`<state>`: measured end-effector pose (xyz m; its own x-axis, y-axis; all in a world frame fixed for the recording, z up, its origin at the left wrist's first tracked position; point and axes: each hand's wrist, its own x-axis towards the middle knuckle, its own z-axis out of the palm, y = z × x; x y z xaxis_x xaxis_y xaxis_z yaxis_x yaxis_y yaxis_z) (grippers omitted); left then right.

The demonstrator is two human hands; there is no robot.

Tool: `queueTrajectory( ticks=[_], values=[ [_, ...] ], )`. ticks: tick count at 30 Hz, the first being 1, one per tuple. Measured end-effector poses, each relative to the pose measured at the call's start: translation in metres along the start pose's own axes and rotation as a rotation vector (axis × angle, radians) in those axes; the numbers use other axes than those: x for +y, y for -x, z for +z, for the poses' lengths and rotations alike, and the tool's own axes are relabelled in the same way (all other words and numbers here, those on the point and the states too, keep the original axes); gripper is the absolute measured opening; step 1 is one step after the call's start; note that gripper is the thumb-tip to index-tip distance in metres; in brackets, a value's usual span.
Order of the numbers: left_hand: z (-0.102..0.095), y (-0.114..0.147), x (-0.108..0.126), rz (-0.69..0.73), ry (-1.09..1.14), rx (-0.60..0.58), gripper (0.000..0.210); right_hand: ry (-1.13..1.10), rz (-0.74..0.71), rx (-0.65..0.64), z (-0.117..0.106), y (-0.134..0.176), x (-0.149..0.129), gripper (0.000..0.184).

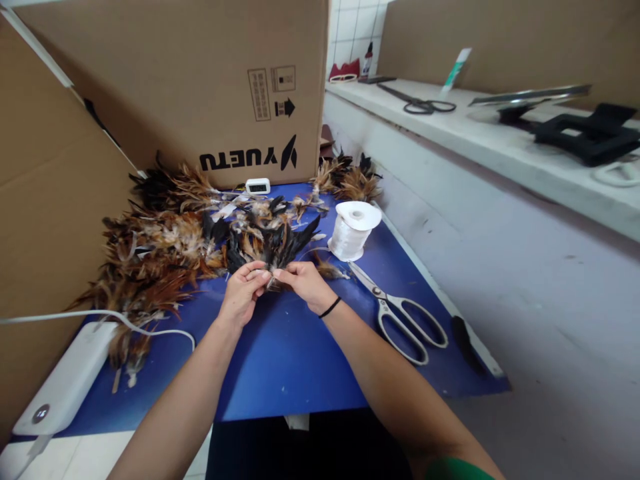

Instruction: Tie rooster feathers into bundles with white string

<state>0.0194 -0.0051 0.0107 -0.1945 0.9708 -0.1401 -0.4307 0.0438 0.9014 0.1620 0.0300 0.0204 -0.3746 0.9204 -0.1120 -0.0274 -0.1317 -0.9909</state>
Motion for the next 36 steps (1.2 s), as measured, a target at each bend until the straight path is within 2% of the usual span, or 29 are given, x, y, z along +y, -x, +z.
queueTrajectory(
  ticks=[9, 14, 17, 22, 26, 30, 36],
  values=[
    [0.004, 0.004, -0.003, 0.215, -0.058, -0.044, 0.02, -0.078, 0.075, -0.133, 0.0, 0.005, -0.002, 0.046],
    [0.007, 0.008, -0.004, 0.342, -0.046, -0.128, 0.019, -0.152, 0.073, -0.196, -0.001, 0.006, -0.004, 0.045],
    [0.007, 0.007, -0.005, 0.361, -0.066, -0.173, 0.02, -0.178, 0.088, -0.222, -0.001, 0.007, -0.005, 0.044],
    [0.006, 0.008, -0.003, 0.427, -0.229, -0.214, 0.017, -0.159, 0.126, -0.241, -0.004, 0.008, -0.007, 0.037],
    [0.004, 0.008, -0.002, 0.454, -0.371, -0.194, 0.015, -0.038, 0.11, -0.258, -0.008, 0.009, -0.012, 0.024],
    [0.002, 0.006, -0.002, 0.421, -0.431, -0.186, 0.014, 0.207, -0.057, -0.209, -0.013, 0.008, -0.014, 0.015],
    [0.002, 0.002, -0.002, 0.294, -0.354, -0.196, 0.025, 0.589, -0.271, -0.145, -0.022, 0.011, -0.015, 0.016]
  ],
)
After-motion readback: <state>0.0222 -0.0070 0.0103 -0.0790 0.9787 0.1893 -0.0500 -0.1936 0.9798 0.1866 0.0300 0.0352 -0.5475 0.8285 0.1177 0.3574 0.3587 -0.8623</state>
